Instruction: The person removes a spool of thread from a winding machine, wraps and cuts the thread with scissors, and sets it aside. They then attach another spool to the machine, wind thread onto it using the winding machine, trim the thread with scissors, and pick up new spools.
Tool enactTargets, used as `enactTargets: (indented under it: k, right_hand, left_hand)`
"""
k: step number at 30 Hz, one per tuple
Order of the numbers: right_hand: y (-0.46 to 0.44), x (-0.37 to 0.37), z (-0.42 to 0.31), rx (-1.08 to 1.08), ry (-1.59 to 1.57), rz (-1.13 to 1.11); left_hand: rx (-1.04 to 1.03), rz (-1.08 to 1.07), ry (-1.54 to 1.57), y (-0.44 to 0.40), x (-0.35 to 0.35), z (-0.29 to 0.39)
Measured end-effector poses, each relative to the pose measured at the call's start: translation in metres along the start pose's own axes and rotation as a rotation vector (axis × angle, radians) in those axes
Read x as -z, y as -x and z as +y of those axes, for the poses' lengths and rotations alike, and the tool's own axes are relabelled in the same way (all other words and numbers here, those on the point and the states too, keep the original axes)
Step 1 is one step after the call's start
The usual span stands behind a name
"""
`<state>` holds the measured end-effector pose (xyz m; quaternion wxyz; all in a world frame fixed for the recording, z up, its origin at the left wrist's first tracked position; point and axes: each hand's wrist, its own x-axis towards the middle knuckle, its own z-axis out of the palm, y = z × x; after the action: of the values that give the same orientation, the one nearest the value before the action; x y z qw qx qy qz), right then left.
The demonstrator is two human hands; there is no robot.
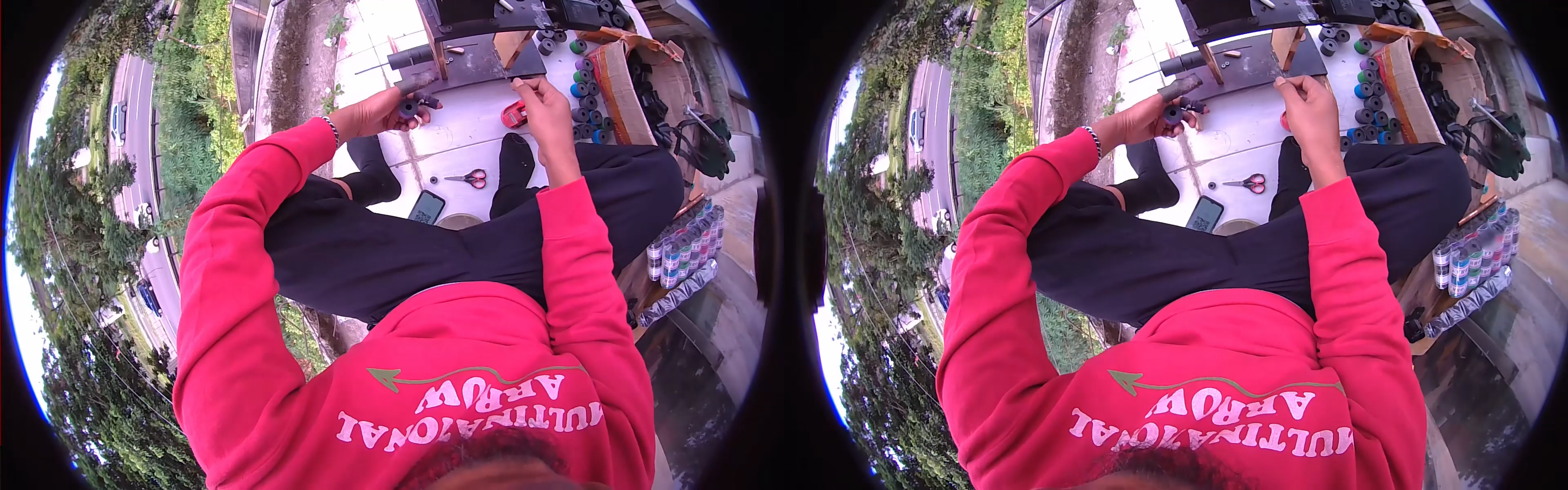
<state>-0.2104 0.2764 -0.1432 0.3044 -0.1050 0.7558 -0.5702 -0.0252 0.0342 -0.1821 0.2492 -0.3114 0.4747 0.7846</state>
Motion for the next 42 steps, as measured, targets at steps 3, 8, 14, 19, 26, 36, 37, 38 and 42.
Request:
enactTargets:
  k: [3,8,14,19,26,36,37,38,42]
  right_hand:
    - [-0.001,0.001,-0.001,-0.024,0.008,0.0]
    - [-0.003,-0.001,0.0,-0.027,-0.007,-0.021]
    - [-0.005,0.002,-0.006,-0.031,0.006,-0.031]
    - [-0.01,0.009,-0.004,0.047,0.059,0.033]
    - [0.008,0.053,-0.053,0.192,0.607,-0.059]
    - [0.011,0.066,-0.055,0.253,0.772,-0.076]
    - [0.009,0.071,-0.054,0.283,0.78,-0.077]
    - [0.005,0.079,-0.051,0.291,0.779,-0.077]
    - [0.007,0.092,-0.062,0.32,0.661,-0.136]
  left_hand:
    - [-0.02,-0.001,-0.13,-0.007,0.005,-0.003]
    - [-0.06,0.103,0.067,0.003,0.016,0.001]
    - [-0.128,0.133,0.096,0.009,0.03,0.013]
    - [-0.177,0.194,0.097,0.02,0.035,0.022]
    - [-0.307,0.442,0.168,0.032,0.079,0.025]
    - [-0.315,0.935,0.128,0.051,0.139,0.04]
    - [-0.331,0.983,0.146,0.057,0.142,0.043]
    - [-0.338,0.986,0.147,0.065,0.146,0.048]
    - [-0.413,1.064,0.292,0.1,0.173,0.07]
